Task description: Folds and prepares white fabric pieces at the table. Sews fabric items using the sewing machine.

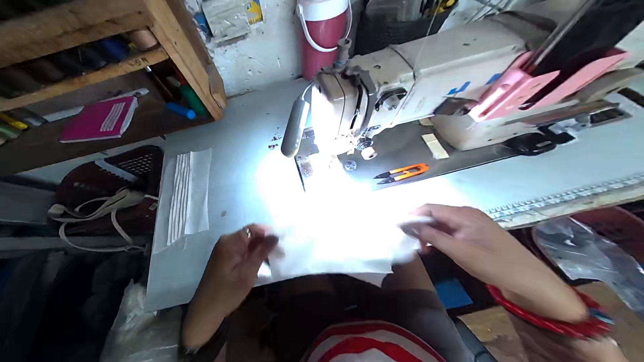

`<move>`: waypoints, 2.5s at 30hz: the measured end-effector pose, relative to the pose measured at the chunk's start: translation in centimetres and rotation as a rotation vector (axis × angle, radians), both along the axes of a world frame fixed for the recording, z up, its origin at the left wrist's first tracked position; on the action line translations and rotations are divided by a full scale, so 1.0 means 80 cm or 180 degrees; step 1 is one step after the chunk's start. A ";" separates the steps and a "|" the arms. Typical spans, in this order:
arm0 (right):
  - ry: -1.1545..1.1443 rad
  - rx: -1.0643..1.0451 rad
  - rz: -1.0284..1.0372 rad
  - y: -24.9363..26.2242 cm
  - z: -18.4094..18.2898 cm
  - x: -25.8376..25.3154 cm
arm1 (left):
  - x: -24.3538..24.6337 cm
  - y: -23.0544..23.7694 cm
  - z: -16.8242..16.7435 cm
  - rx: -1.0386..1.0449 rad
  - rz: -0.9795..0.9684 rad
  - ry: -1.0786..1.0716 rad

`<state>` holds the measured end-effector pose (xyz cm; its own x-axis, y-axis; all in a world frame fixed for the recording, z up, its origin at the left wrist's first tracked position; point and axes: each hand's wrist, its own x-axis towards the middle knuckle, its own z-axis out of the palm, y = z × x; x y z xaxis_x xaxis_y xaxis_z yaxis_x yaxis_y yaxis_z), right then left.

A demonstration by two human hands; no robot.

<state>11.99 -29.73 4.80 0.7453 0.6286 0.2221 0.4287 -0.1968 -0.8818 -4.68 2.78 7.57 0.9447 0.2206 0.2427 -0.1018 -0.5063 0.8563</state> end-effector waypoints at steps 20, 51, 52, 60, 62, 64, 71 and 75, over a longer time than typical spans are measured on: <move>-0.1500 -0.1444 0.0007 0.029 -0.077 -0.004 | -0.001 0.001 -0.085 0.2552 -0.0698 0.0750; -0.0654 -0.0756 -0.0176 -0.015 -0.074 -0.019 | -0.025 0.063 -0.082 0.1737 -0.0230 0.0370; -0.0686 -0.0773 -0.0181 -0.016 -0.076 -0.020 | -0.025 0.061 -0.080 0.1764 -0.0220 0.0388; -0.1446 -0.0987 -0.0253 -0.008 -0.091 -0.026 | -0.026 0.051 -0.072 0.1969 -0.0106 0.0468; -0.1673 -0.1023 -0.0169 -0.006 -0.089 -0.033 | -0.029 0.047 -0.071 0.1855 -0.0019 0.0463; -0.1678 -0.0964 0.0123 -0.004 -0.077 -0.058 | -0.029 0.045 -0.062 0.1469 0.0035 0.0386; -0.0266 -0.0161 0.0640 0.055 -0.039 -0.050 | 0.091 0.007 -0.018 0.0723 -0.1114 0.0173; 0.0873 0.0378 0.0260 0.114 -0.046 -0.002 | 0.148 -0.029 -0.031 -0.0503 -0.1501 0.0420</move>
